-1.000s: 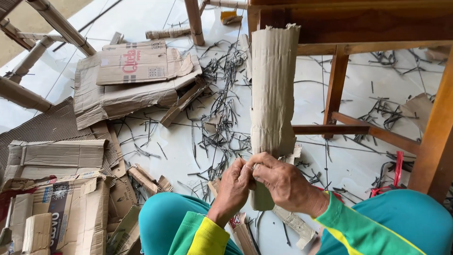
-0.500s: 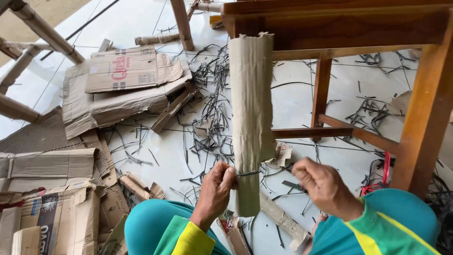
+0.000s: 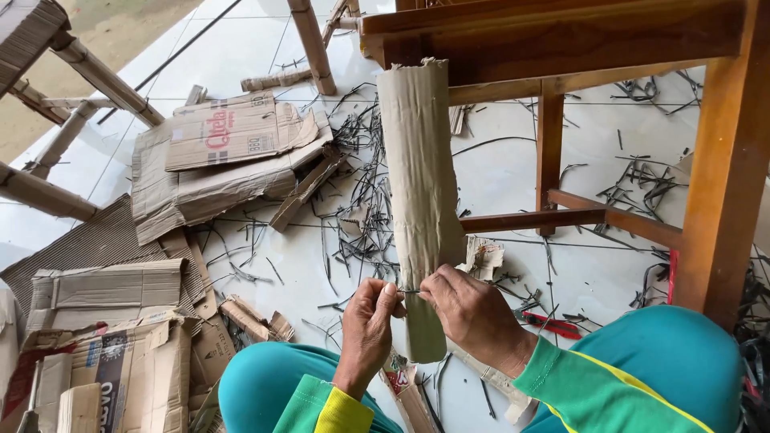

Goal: The person wraps a cardboard tube around a wooden chair leg and secures it by hand using thin wire. They repeatedly twist and tighten the wire around the tube to hold it in place.

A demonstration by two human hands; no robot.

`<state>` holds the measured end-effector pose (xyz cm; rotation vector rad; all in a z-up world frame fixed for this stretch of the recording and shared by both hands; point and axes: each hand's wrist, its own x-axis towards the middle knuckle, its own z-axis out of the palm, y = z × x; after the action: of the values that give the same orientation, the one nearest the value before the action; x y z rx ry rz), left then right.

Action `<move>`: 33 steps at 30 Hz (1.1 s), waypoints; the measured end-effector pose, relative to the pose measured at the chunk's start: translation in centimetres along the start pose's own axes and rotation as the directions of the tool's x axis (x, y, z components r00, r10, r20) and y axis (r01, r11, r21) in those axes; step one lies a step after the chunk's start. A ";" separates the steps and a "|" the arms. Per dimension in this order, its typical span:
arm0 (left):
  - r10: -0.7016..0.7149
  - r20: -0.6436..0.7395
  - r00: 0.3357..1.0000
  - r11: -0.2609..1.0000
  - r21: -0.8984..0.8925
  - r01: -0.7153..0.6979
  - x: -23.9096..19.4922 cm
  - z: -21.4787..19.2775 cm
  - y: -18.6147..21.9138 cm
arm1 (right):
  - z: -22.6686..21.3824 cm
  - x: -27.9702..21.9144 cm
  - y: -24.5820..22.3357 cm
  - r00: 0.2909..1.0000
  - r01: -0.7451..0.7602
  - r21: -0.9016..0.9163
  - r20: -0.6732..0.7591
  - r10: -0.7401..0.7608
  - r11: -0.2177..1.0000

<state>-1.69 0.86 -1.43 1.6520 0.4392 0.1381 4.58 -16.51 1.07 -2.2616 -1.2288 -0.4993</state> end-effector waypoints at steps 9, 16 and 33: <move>0.264 -0.022 0.964 0.960 0.101 -0.261 -0.9 1.0 1.1 | 0.1 0.7 -1.4 1.000 0.015 -0.118 0.012 -0.014 0.993; 0.266 0.061 0.962 0.898 -0.379 -0.224 -1.2 1.0 1.9 | -0.8 1.3 -1.9 1.000 -0.013 -0.229 0.021 0.018 0.973; 0.227 0.277 0.934 0.974 -0.085 -0.211 0.4 -1.1 2.5 | 1.1 -2.1 -0.1 0.977 -0.210 0.261 0.022 0.212 0.942</move>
<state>-1.17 1.89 1.12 1.6338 0.0302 0.0743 3.50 -17.19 -0.93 -2.1285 -0.9699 -0.2460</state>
